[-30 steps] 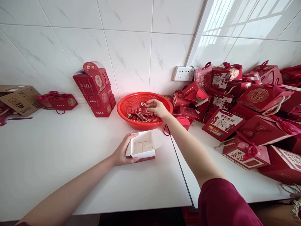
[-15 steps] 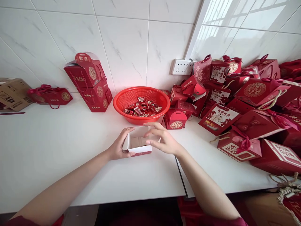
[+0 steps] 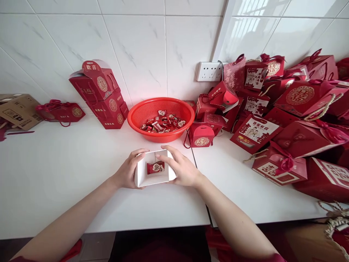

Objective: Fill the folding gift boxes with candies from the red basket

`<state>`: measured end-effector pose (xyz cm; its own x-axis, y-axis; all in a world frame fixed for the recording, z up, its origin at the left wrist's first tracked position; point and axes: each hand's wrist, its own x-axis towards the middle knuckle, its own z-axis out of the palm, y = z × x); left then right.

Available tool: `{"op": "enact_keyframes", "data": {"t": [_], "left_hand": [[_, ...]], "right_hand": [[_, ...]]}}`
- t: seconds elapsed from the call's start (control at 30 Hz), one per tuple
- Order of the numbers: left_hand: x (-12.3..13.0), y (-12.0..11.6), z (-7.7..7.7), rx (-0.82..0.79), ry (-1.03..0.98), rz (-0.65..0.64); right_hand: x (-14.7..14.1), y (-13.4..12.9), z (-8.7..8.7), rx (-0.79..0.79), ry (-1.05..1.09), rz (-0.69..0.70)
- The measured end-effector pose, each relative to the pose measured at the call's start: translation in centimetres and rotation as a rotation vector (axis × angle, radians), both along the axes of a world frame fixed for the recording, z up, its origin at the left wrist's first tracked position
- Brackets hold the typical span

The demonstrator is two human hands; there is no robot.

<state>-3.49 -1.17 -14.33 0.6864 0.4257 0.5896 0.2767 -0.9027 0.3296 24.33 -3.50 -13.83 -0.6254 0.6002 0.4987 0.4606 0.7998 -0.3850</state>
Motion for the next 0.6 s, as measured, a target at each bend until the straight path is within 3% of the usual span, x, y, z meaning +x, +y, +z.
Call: {"op": "enact_keyframes", "data": {"t": [0.1,0.2,0.3,0.4,0.47,0.5,0.53,0.6], "left_hand": [[-0.3,0.0,0.4,0.023,-0.003,0.033],[-0.2,0.2,2.3,0.024,-0.082,0.074],[0.1,1.6,6.3,0.052,-0.225,0.261],[0.5,5.4,10.9,-0.018,-0.280,0.539],[1.0,9.1,13.3,-0.168,-0.115,0.681],[1.4,11.1,14.1,-0.278,0.087,0.753],[1.9,13.0,14.5,-0.401,0.336,0.805],[3.2,16.4,14.6,-0.541,0.559,0.811]], "right_hand": [[-0.1,-0.4,0.5,0.006,-0.022,-0.012],[-0.2,-0.2,0.7,-0.045,-0.024,-0.038],[-0.3,0.3,0.6,-0.081,-0.038,-0.068],[0.0,0.9,0.4,-0.072,-0.041,-0.109],[0.2,1.2,0.2,-0.064,-0.035,-0.134],[0.3,1.3,0.2,-0.065,-0.032,-0.140],[0.4,1.4,0.1,-0.073,-0.028,-0.145],[0.4,1.6,-0.1,-0.096,-0.012,-0.157]]}}
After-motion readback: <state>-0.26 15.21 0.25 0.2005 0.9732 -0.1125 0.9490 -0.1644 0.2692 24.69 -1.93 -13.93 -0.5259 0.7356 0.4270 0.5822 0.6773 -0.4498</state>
